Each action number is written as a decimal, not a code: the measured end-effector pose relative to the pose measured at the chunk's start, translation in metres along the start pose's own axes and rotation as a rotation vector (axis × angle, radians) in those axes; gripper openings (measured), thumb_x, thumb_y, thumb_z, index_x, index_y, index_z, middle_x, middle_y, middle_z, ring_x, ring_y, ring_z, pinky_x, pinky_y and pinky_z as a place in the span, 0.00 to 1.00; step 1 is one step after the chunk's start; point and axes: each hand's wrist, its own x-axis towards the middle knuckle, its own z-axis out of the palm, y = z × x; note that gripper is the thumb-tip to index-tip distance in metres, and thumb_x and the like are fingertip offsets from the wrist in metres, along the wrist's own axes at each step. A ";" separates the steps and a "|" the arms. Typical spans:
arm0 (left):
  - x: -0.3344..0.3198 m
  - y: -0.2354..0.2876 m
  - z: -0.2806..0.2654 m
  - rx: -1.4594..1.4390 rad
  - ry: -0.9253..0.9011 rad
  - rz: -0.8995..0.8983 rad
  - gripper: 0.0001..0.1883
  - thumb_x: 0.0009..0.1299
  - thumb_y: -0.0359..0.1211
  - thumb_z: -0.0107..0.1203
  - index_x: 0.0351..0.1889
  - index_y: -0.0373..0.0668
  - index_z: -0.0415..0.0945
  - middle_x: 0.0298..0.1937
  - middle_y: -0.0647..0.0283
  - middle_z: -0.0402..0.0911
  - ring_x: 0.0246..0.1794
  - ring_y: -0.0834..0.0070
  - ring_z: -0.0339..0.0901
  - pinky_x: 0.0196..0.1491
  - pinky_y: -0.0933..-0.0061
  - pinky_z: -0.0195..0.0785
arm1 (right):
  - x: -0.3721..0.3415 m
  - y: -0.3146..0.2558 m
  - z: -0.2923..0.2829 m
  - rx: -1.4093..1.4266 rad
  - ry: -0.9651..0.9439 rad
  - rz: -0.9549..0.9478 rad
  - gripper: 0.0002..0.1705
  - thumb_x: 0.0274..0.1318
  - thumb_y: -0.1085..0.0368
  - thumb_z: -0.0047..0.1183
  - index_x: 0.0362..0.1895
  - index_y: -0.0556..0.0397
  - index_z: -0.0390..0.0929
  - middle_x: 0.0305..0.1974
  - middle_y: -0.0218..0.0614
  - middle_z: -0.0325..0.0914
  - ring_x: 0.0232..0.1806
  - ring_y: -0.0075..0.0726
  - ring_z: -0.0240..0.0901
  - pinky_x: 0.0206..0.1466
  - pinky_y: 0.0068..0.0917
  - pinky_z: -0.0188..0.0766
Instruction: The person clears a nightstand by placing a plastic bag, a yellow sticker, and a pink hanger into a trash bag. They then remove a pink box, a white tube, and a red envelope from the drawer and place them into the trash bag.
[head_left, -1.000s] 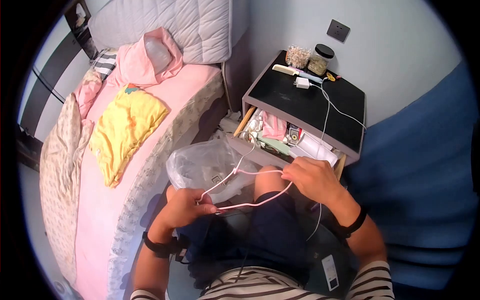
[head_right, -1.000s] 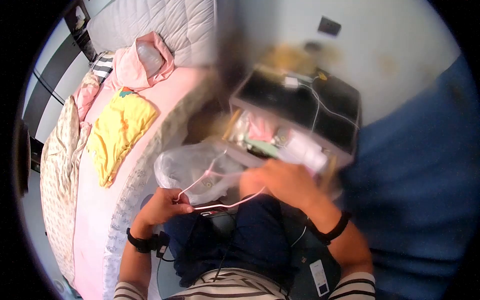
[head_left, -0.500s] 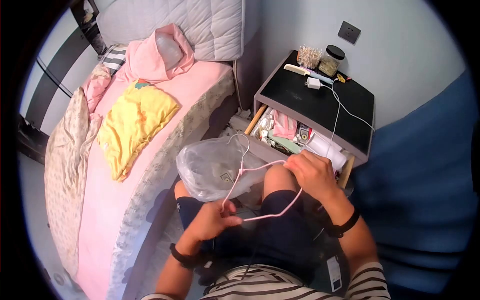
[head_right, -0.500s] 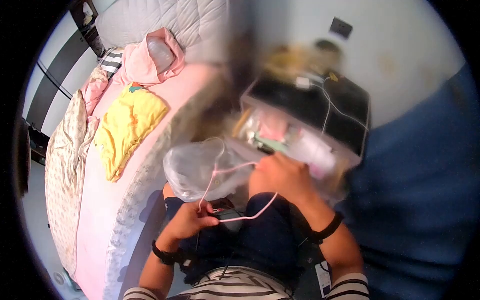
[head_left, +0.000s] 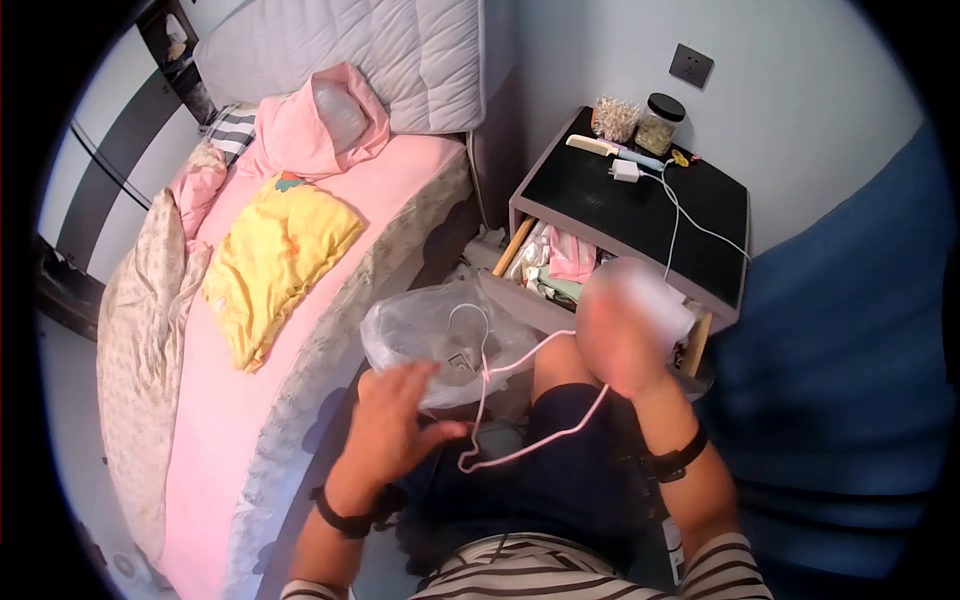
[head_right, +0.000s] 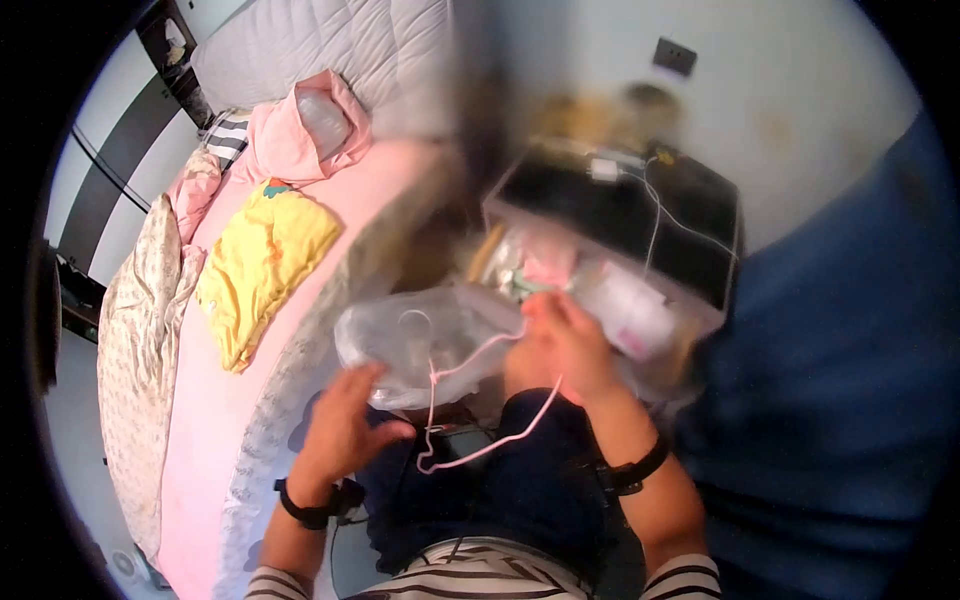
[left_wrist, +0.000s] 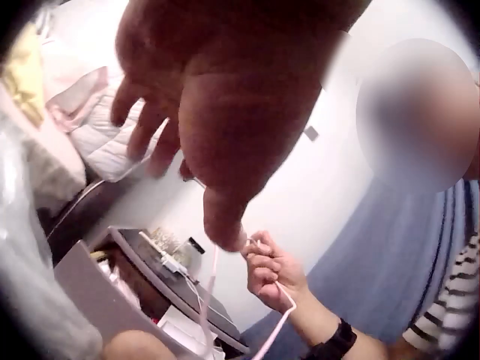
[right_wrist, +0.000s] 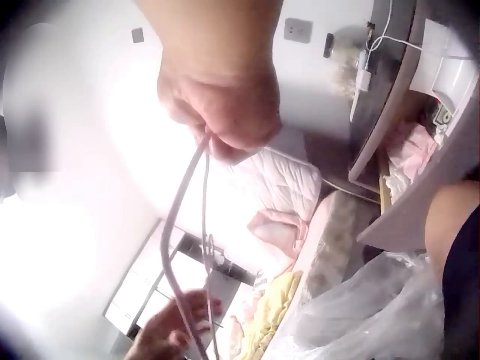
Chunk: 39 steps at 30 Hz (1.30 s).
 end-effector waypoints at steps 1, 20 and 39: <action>0.005 0.007 -0.015 0.108 0.090 0.112 0.33 0.51 0.45 0.65 0.53 0.44 0.69 0.53 0.56 0.72 0.56 0.57 0.67 0.57 0.59 0.58 | -0.002 -0.007 -0.003 0.000 -0.047 0.081 0.03 0.64 0.64 0.42 0.36 0.42 0.69 0.23 0.22 0.62 0.19 0.18 0.55 0.20 0.16 0.55; 0.026 -0.011 -0.017 0.234 -0.109 0.565 0.16 0.54 0.49 0.58 0.19 0.49 0.71 0.23 0.68 0.64 0.23 0.73 0.70 0.23 0.72 0.59 | -0.015 0.011 0.028 0.021 -0.101 0.174 0.14 0.65 0.55 0.44 0.36 0.54 0.71 0.20 0.24 0.60 0.14 0.12 0.47 0.16 0.10 0.44; -0.011 -0.035 0.037 -0.316 -0.071 0.210 0.16 0.55 0.43 0.63 0.23 0.39 0.78 0.18 0.59 0.70 0.20 0.61 0.70 0.24 0.67 0.61 | -0.043 0.049 0.020 0.196 0.079 0.258 0.10 0.61 0.59 0.50 0.33 0.50 0.68 0.18 0.24 0.62 0.13 0.16 0.50 0.14 0.14 0.44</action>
